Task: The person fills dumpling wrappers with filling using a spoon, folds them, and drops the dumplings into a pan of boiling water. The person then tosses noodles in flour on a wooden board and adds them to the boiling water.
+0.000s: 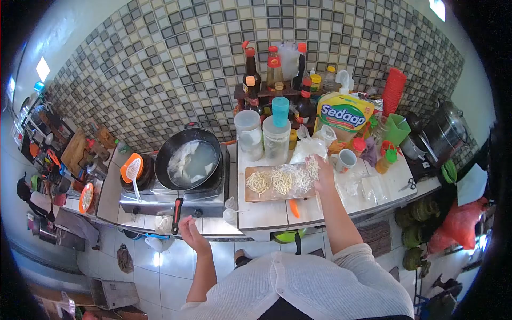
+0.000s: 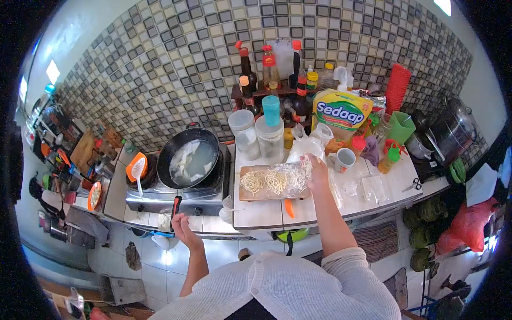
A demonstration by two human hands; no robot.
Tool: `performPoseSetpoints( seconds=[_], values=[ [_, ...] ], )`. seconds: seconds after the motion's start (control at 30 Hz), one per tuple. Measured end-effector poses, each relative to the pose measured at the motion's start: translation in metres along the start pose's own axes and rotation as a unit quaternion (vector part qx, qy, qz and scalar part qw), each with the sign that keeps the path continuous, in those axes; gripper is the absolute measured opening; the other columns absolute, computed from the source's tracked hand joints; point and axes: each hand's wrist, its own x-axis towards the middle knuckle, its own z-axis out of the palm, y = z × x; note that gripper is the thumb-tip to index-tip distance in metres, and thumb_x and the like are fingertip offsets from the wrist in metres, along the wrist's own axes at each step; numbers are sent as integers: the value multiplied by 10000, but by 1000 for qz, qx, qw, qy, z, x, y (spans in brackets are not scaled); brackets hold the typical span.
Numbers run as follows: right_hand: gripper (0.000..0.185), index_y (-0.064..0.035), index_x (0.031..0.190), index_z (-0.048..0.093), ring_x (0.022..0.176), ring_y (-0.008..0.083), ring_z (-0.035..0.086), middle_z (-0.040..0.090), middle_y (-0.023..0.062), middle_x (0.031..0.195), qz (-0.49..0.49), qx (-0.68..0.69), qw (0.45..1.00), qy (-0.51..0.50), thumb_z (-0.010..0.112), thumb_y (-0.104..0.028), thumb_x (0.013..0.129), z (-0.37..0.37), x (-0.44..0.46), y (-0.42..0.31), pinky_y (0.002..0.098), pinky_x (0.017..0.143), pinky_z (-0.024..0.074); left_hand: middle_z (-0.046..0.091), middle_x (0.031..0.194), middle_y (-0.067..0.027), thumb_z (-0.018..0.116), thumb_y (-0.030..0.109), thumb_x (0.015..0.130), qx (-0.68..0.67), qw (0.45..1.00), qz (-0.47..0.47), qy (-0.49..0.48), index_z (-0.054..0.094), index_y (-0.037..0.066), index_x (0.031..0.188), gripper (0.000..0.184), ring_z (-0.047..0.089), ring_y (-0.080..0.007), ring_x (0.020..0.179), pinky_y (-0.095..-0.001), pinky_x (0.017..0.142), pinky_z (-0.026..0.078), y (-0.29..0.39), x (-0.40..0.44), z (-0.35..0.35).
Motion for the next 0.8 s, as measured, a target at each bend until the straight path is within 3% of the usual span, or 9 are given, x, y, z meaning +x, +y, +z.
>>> performPoseSetpoints(
  seconds=[0.03, 0.07, 0.1, 0.13, 0.2, 0.3, 0.57, 0.67, 0.8],
  values=[
    [236, -39, 1072, 640, 813, 198, 645, 682, 109, 951, 0, 0, 1000, -1, 610, -216, 918, 3, -5, -2, 335, 729, 530, 521, 926, -14, 493, 114, 940, 7, 1000, 12, 2, 554, 51, 1034, 129, 471, -108, 841, -254, 789, 377, 1, 1, 0],
    [270, -33, 1086, 635, 843, 225, 660, 684, 109, 949, -53, -248, 967, 24, 623, -236, 909, 16, -20, -7, 331, 770, 533, 521, 926, -14, 493, 114, 940, 7, 1000, 13, 2, 554, 51, 1034, 129, 471, -108, 841, -254, 789, 377, 1, 2, 1],
    [305, -27, 1101, 630, 872, 253, 674, 685, 109, 948, -104, -480, 870, 49, 635, -256, 900, 22, -28, -10, 327, 811, 535, 520, 914, -10, 492, 114, 941, 1, 1000, 11, 4, 555, 50, 1037, 132, 466, -105, 833, -253, 779, 376, -1, 4, 1],
    [305, -27, 1101, 630, 872, 253, 674, 685, 109, 948, -105, -480, 870, 49, 635, -256, 900, 15, -23, 2, 327, 811, 535, 519, 902, -5, 490, 113, 941, -4, 1000, 9, 5, 557, 49, 1040, 136, 461, -102, 825, -252, 769, 374, -1, 4, 2],
    [319, -32, 1124, 638, 984, 288, 648, 673, 136, 1031, -318, -597, 736, -30, 620, -246, 888, 3, -13, 29, 351, 880, 515, 517, 898, -4, 492, 114, 940, -3, 1000, 12, 8, 557, 47, 1037, 134, 455, -101, 819, -252, 761, 373, 0, 6, 6],
    [314, -37, 1124, 644, 1128, 327, 574, 637, 152, 1137, -339, -679, 649, -56, 594, -229, 881, 11, -23, 41, 400, 973, 462, 516, 893, -3, 496, 116, 937, 4, 1000, 13, 5, 558, 46, 1029, 131, 448, -101, 811, -251, 751, 372, 3, 6, 7],
    [362, -26, 1185, 614, 1247, 322, 493, 594, 151, 1252, -320, -730, 599, -76, 497, -252, 926, 15, -21, 42, 406, 1063, 388, 526, 928, -15, 503, 112, 931, 17, 1000, -17, -19, 563, 43, 1007, 119, 454, -103, 823, -250, 745, 371, -11, -5, 8],
    [361, -2, 1200, 598, 1253, 331, 486, 588, 163, 1258, -328, -740, 584, -68, 479, -204, 925, 17, -19, 46, 411, 1082, 367, 550, 971, -53, 495, 65, 946, 14, 996, -33, -76, 557, 16, 991, 90, 505, -134, 919, -268, 857, 399, -28, -16, 20],
    [359, 28, 1204, 587, 1256, 336, 479, 575, 178, 1266, -352, -725, 591, -38, 471, -147, 912, 20, -20, 47, 423, 1096, 347, 566, 933, -44, 528, 68, 933, 47, 987, -36, -146, 580, 6, 1002, 105, 521, -115, 844, -252, 784, 425, -60, -31, 47]
  ],
)
